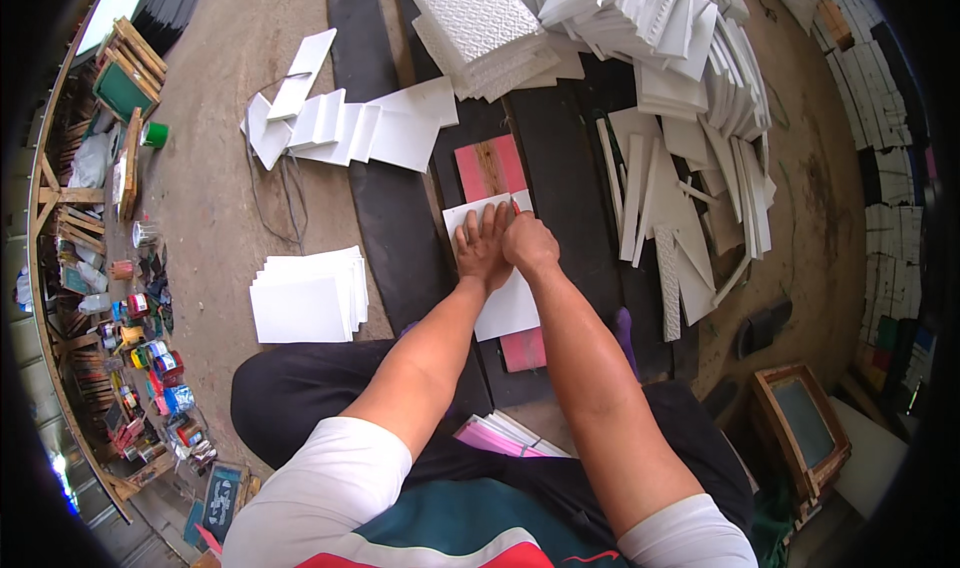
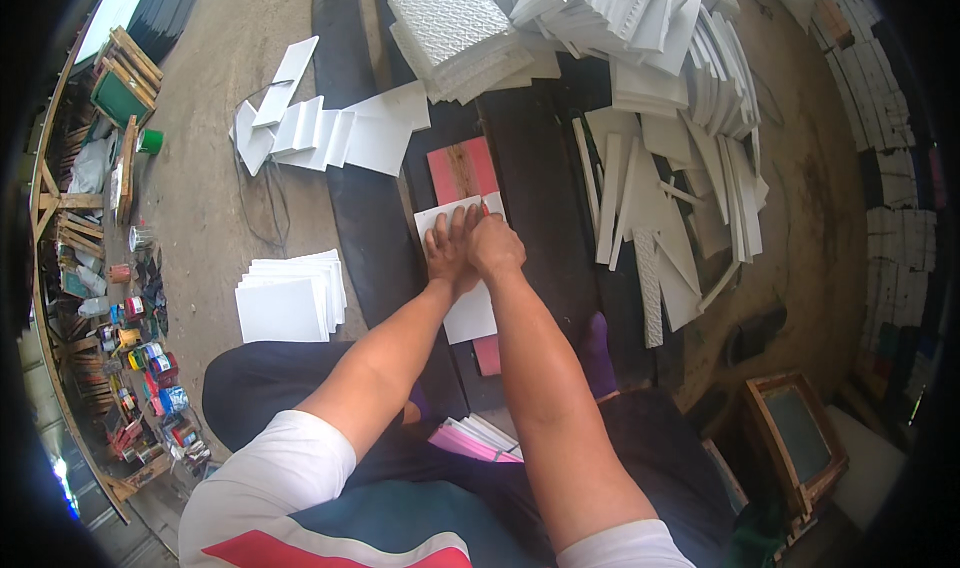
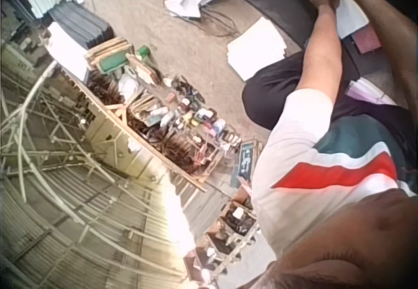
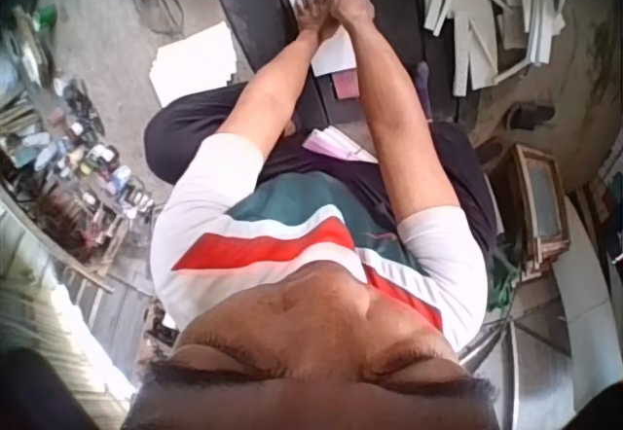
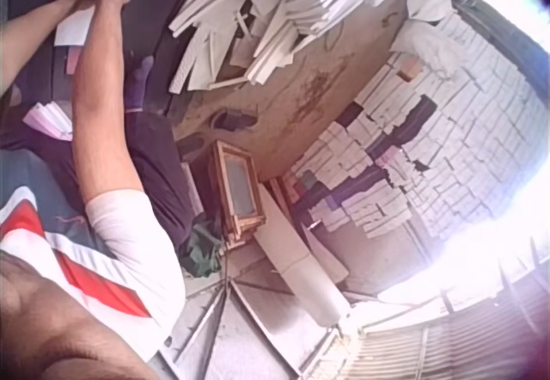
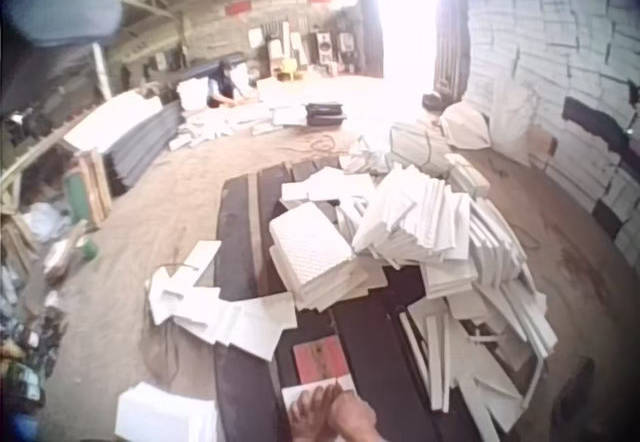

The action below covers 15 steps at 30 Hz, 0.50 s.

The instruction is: The person sits on the floor and uses a utility knife to cut white foam sheets into smaller rectangular pieces. They repeatedly pick up a sheet, score it along a line, and separate the cut portion, stacking the finished pieces to the side.

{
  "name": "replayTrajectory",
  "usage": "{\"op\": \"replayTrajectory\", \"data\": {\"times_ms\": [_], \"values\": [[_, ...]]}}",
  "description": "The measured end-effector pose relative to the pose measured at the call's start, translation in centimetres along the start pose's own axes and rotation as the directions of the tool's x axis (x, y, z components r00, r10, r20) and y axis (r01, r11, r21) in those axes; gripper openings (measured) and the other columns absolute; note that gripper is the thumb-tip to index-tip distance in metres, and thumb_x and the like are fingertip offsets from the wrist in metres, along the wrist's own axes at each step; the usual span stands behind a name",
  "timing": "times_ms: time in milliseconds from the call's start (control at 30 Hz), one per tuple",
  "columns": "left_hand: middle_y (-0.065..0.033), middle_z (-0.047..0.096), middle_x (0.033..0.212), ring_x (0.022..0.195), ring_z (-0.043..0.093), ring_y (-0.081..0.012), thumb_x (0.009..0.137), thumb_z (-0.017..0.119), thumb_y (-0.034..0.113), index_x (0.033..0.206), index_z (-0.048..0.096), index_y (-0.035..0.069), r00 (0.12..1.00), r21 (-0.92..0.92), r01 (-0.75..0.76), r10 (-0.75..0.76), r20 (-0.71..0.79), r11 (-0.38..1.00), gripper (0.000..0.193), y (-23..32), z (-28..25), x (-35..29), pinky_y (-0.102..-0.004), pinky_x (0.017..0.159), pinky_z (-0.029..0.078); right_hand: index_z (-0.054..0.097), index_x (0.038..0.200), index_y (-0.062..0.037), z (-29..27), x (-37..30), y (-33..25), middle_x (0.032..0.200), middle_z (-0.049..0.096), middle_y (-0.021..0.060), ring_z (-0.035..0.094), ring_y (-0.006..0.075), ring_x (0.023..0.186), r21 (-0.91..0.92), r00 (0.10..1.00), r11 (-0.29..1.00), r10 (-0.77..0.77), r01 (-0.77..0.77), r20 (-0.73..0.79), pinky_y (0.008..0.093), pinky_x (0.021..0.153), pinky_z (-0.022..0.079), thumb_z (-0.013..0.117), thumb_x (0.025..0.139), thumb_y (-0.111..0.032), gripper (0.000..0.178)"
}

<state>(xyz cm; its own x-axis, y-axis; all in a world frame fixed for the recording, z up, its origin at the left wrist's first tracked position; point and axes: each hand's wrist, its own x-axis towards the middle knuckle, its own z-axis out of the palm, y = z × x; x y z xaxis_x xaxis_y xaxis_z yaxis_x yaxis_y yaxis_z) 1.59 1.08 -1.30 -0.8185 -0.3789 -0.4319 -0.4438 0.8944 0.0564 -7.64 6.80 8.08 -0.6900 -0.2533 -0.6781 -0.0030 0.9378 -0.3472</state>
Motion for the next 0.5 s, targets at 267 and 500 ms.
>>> {"op": "replayTrajectory", "data": {"times_ms": [267, 500], "values": [[-0.0040, 0.018, 0.171, 0.155, 0.013, -0.0340, 0.107, 0.040, 0.045, 0.170, 0.012, 0.019, 0.987, 0.000, -0.010, 0.010, -0.162, 1.000, 0.074, -0.6, 2.1, 0.4, -0.0560, 0.123, 0.010, 0.058, 0.129, 0.0081, 1.4, -3.3, 2.8, 0.123, 0.072, 0.0283, 0.070, 0.0439, 0.116, -0.011, 0.997, 0.999, 0.048, -0.048, 0.052, 0.0518, 0.100, 0.055, 0.047, 0.104, -0.027, 0.045], [-0.0058, 0.022, 0.169, 0.153, 0.018, -0.0357, 0.107, 0.041, 0.044, 0.170, 0.013, 0.017, 0.975, -0.009, -0.027, 0.025, -0.222, 1.000, 0.074, -0.4, 1.5, 0.0, -0.0581, 0.122, 0.014, 0.058, 0.130, 0.0083, 3.1, -6.5, 6.4, 0.121, 0.071, 0.0308, 0.070, 0.0452, 0.116, -0.019, 0.996, 0.998, 0.054, -0.053, 0.066, 0.0546, 0.100, 0.055, 0.046, 0.102, -0.017, 0.040]]}}
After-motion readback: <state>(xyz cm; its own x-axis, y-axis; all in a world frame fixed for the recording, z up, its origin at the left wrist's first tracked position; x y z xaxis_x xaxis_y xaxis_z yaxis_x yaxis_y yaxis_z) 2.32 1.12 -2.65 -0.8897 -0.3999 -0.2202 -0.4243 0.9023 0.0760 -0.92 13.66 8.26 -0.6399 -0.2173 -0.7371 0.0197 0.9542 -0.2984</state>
